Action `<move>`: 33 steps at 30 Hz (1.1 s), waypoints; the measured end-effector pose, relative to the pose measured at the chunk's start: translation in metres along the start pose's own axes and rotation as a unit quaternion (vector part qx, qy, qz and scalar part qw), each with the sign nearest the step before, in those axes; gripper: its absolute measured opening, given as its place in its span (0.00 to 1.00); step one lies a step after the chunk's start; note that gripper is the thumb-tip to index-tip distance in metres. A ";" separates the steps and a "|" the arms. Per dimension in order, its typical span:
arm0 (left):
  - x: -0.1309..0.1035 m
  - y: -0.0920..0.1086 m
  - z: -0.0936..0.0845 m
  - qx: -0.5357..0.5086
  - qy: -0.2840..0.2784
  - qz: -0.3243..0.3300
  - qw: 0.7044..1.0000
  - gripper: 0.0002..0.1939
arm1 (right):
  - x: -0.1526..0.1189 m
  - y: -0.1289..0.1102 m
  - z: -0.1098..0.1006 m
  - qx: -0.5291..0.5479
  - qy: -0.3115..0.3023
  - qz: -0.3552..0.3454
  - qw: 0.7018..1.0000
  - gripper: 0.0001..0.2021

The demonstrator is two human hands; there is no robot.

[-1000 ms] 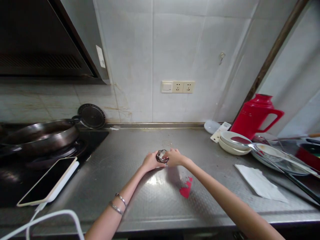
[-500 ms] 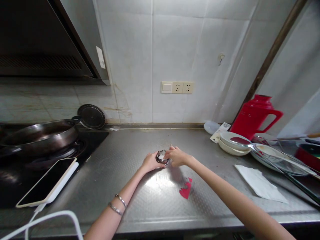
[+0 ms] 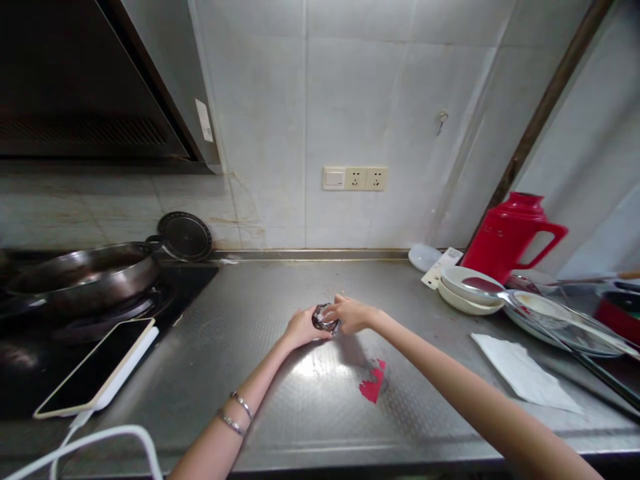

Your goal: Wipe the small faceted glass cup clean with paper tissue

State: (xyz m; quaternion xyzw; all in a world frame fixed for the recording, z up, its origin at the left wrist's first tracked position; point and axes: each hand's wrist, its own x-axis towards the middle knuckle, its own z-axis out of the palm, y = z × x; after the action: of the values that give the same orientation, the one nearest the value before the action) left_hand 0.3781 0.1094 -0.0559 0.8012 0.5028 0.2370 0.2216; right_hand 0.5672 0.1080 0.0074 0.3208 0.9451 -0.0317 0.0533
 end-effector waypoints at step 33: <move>0.001 -0.002 0.000 0.009 0.001 0.003 1.000 0.34 | 0.001 -0.009 0.003 -0.024 -0.003 0.070 0.997 0.22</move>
State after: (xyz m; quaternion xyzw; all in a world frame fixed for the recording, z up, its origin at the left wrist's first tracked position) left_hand 0.3772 0.1107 -0.0570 0.8046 0.5022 0.2340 0.2136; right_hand 0.5614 0.1008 0.0045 0.3848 0.9206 -0.0059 0.0665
